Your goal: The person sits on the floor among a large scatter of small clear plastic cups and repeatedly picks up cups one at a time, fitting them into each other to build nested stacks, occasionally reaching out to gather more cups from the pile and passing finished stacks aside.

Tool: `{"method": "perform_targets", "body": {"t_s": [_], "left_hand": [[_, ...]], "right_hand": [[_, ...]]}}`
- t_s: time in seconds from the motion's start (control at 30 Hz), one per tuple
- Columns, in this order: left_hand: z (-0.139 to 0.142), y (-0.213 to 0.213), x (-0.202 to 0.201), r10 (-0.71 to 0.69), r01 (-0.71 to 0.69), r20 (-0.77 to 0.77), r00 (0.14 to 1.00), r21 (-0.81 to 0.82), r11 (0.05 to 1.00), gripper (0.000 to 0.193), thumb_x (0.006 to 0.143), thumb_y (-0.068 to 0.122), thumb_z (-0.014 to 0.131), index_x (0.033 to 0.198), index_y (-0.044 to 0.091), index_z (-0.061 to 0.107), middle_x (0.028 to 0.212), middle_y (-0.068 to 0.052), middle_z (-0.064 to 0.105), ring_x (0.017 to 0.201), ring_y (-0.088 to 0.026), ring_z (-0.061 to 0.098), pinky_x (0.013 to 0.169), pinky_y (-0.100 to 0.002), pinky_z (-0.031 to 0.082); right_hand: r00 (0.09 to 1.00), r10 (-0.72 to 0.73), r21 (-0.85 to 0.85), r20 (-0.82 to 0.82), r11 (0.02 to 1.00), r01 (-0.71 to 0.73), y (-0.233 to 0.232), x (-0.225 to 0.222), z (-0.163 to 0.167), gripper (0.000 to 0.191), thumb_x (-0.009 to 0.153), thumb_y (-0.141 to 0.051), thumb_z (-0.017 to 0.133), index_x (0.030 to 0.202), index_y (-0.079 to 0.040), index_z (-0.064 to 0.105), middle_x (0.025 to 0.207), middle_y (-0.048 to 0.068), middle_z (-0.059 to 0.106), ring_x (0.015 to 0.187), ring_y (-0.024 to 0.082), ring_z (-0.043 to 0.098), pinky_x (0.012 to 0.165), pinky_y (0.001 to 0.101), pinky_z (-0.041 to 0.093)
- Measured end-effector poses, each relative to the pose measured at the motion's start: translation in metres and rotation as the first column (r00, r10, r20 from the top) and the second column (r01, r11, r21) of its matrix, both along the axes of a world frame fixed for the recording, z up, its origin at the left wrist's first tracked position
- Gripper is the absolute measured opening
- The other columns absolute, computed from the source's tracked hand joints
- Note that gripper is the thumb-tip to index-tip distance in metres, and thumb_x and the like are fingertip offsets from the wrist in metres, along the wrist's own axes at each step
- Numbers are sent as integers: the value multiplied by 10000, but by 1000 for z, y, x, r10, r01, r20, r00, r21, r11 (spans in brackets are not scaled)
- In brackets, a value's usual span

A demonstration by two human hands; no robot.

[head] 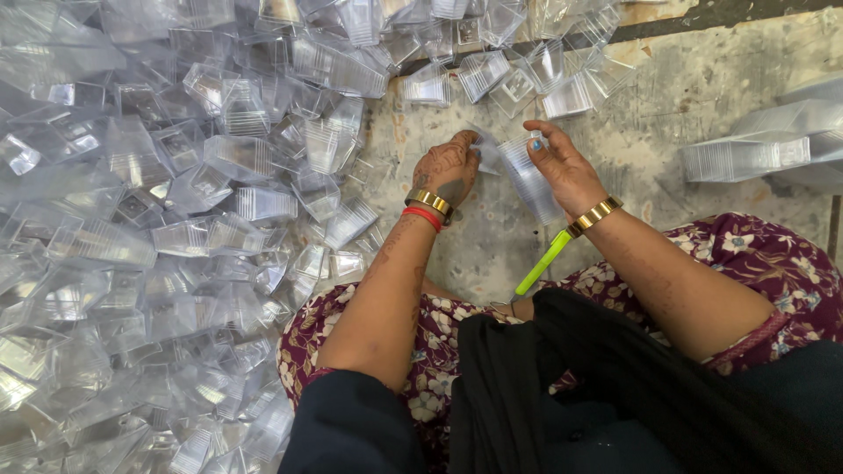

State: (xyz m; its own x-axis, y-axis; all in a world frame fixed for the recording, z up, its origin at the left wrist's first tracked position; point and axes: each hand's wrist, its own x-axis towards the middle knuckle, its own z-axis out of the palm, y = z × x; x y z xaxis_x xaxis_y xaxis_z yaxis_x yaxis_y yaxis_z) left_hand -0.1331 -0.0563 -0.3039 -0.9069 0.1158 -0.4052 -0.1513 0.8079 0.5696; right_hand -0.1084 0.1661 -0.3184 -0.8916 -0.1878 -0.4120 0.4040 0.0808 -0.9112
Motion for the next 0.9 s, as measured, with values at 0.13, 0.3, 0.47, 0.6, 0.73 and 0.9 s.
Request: {"method": "perform_targets", "body": {"t_s": [0.13, 0.3, 0.47, 0.6, 0.73, 0.9], "left_hand": [[-1, 0, 0, -48, 49, 36, 998, -46, 998, 360, 953, 291, 572, 1299, 197, 598, 1053, -111, 751, 1003, -325, 705, 875, -448, 540], [0, -1, 1, -14, 14, -48, 999, -18, 1000, 325, 969, 254, 556, 1285, 203, 614, 1057, -96, 767, 1014, -316, 713, 890, -443, 547], [3, -1, 2, 41, -42, -122, 992, -7, 999, 293, 979, 246, 564, 1263, 196, 615, 1055, -99, 755, 988, -336, 703, 850, -459, 538], [3, -2, 2, 125, -107, -171, 977, 108, 988, 284, 975, 205, 537, 1248, 202, 616, 1045, -50, 780, 966, -300, 724, 822, -433, 548], [2, -3, 0, 202, -170, -146, 968, 205, 964, 261, 984, 210, 551, 1235, 201, 623, 1004, -11, 794, 938, -260, 748, 823, -406, 558], [3, -4, -1, 192, -154, -169, 967, 216, 964, 258, 984, 208, 553, 1232, 197, 623, 985, 20, 798, 931, -244, 749, 806, -398, 555]], "right_hand": [[1000, 10, -3, 9, 1000, -10, -1, 0, 0, 623, 971, -564, 593, 1483, -220, 506, 1418, 83, 557, 1333, 217, 459, 1139, 389, 352], [1000, 9, -5, 23, 1000, -8, -1, 0, 1, 607, 966, -537, 604, 1475, -221, 503, 1405, 58, 561, 1326, 203, 471, 1122, 382, 367], [1000, 23, -29, 20, 999, -22, 1, 0, 0, 576, 983, -504, 607, 1476, -226, 502, 1366, 57, 569, 1293, 197, 488, 1099, 366, 395], [999, 28, -41, 24, 999, -27, 1, 2, -3, 561, 985, -482, 617, 1472, -225, 509, 1351, 50, 573, 1282, 190, 501, 1094, 364, 409], [999, 34, -36, -1, 999, -34, 1, 1, -5, 552, 989, -464, 624, 1470, -219, 507, 1377, 39, 564, 1298, 186, 498, 1101, 367, 399], [1000, 27, -29, -10, 999, -28, 1, -1, -6, 540, 996, -447, 623, 1470, -214, 510, 1371, 37, 563, 1289, 180, 499, 1096, 358, 402]]}}
